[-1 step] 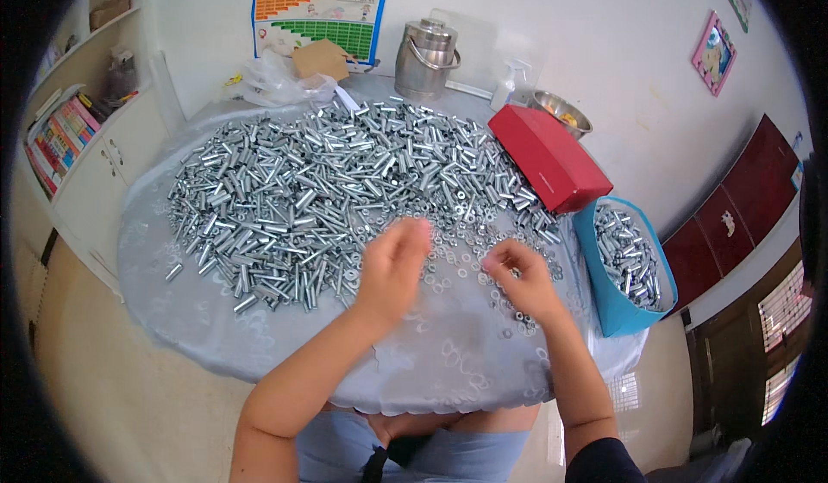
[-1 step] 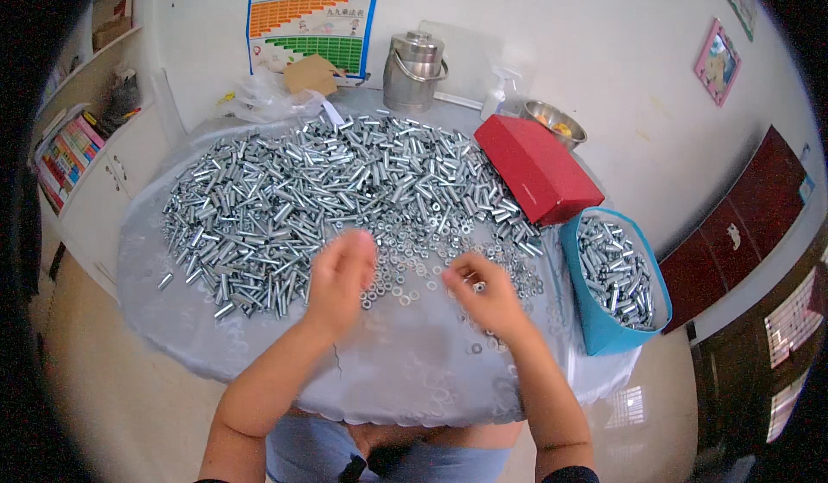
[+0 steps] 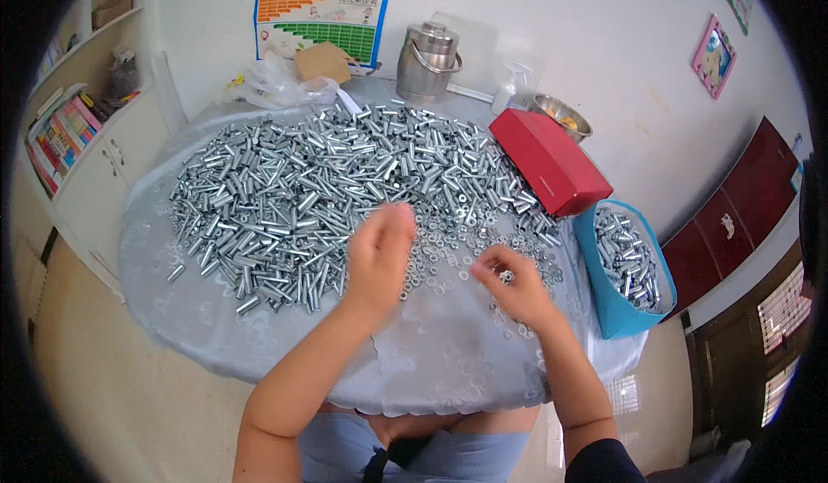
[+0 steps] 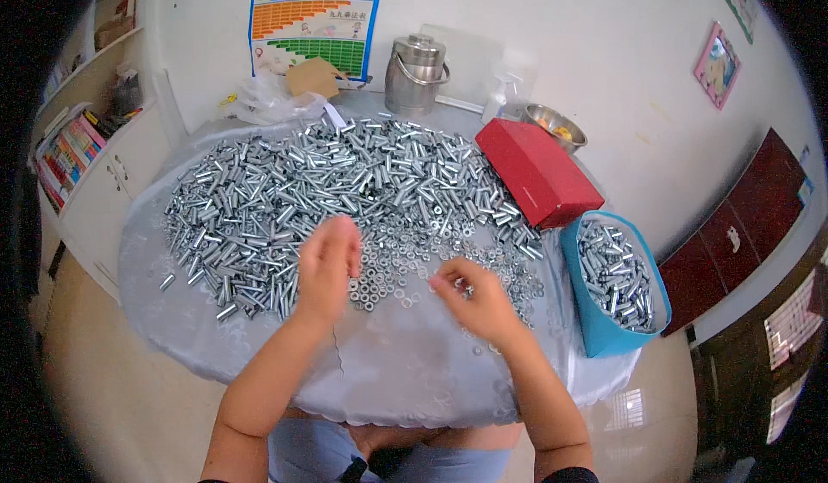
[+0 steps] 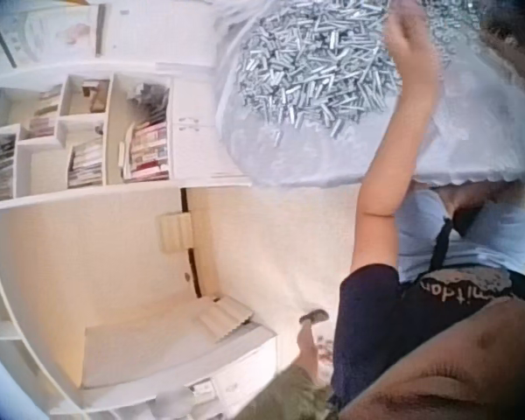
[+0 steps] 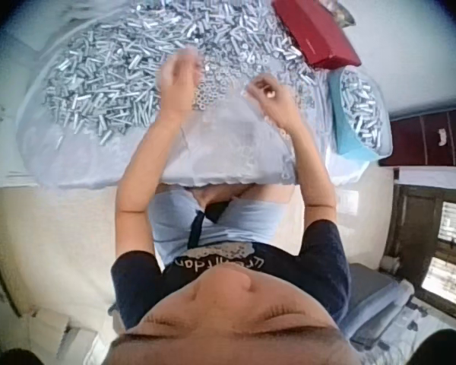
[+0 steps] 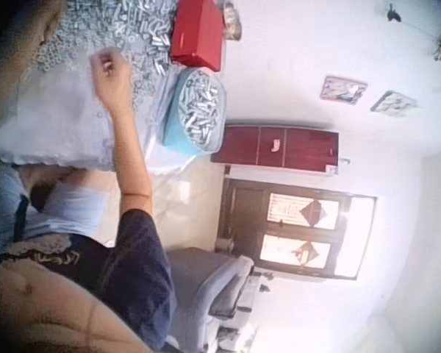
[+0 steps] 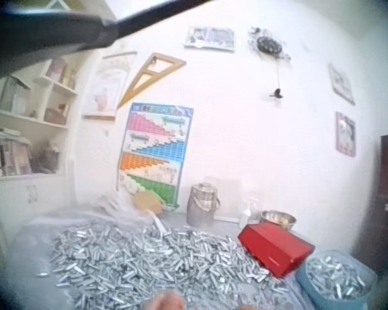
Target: The person sits at a table covered with a large pile of metal bolts, nuts, and washers. They repeatedly pick up a bolt, slide a washer onto it, and screw a nut onto the bolt by hand. The person places the assembled hardware into a blue plastic bin on the right side of the table.
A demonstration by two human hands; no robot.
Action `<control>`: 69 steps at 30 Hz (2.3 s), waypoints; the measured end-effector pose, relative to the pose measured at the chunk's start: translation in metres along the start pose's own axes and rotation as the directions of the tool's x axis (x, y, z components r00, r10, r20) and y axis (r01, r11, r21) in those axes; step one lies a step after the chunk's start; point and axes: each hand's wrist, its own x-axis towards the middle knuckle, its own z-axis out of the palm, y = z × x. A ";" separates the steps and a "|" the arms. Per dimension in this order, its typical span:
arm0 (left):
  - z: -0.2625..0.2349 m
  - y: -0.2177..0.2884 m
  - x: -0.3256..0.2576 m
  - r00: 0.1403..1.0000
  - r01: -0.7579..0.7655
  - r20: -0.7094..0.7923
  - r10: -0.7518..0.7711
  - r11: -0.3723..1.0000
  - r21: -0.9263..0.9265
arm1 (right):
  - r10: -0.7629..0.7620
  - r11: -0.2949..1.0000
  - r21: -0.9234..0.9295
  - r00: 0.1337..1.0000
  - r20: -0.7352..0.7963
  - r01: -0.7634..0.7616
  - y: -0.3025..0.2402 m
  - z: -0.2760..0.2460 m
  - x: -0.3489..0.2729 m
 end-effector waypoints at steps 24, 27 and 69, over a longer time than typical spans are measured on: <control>-0.125 0.013 0.031 0.953 0.031 0.036 -0.302 0.214 0.976 | -0.432 0.719 -0.508 0.878 0.208 0.474 -0.022 0.115 0.035; -0.127 0.014 0.030 0.944 -0.007 0.070 -0.323 0.192 0.981 | -0.445 0.728 -0.496 0.876 0.184 0.474 -0.020 0.114 0.036; -0.041 -0.024 0.010 0.893 0.137 0.350 -0.283 0.912 0.387 | 0.226 0.654 0.747 0.973 -0.045 -0.117 -0.007 0.062 0.006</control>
